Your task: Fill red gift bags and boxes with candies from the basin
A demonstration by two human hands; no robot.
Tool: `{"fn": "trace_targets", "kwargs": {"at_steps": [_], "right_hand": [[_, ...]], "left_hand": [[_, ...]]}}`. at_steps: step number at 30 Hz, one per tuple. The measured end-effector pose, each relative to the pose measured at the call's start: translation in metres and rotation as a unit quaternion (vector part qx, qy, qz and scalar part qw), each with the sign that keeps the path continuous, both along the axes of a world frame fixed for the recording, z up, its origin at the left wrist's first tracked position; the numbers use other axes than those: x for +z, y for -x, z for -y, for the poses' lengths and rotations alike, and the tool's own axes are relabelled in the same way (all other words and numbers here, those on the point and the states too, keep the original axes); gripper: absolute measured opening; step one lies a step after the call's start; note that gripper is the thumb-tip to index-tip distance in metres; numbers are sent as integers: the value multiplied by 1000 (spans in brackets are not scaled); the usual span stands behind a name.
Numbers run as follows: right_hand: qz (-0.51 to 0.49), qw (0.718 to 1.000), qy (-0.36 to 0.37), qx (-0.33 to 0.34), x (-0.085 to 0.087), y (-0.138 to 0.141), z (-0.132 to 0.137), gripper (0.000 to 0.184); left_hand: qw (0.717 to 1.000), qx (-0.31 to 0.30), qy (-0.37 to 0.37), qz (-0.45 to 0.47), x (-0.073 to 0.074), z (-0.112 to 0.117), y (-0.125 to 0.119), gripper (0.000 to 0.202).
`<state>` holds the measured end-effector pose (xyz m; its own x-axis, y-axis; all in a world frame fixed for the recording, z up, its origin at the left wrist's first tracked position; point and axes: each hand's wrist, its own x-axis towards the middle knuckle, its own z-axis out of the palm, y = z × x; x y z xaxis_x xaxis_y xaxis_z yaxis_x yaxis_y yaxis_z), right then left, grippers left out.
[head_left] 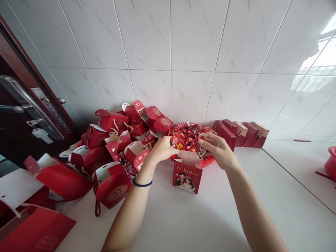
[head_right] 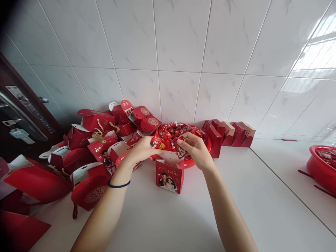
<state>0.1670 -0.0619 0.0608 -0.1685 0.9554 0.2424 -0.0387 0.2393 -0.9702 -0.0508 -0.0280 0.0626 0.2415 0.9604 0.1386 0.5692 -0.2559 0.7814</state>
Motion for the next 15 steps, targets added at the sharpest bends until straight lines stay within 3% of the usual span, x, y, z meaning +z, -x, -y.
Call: {"fn": "trace_targets", "kwargs": {"at_steps": [5,9,12,15], "right_hand": [[84,994,-63,-7,-4,4,-1,39],[115,991,-72,-6,-6,11,3,37],[116,990,-78,10,-6,16,10,37],[138,985,-104,1,-3,18,16,38]], "left_hand": [[999,-16,-8,46,5,5,1,17],[985,2,-44,167,13,13,-2,26],[967,-55,-18,248,16,21,-8,29],[958,-94,8,271,15,25,-12,30]]}}
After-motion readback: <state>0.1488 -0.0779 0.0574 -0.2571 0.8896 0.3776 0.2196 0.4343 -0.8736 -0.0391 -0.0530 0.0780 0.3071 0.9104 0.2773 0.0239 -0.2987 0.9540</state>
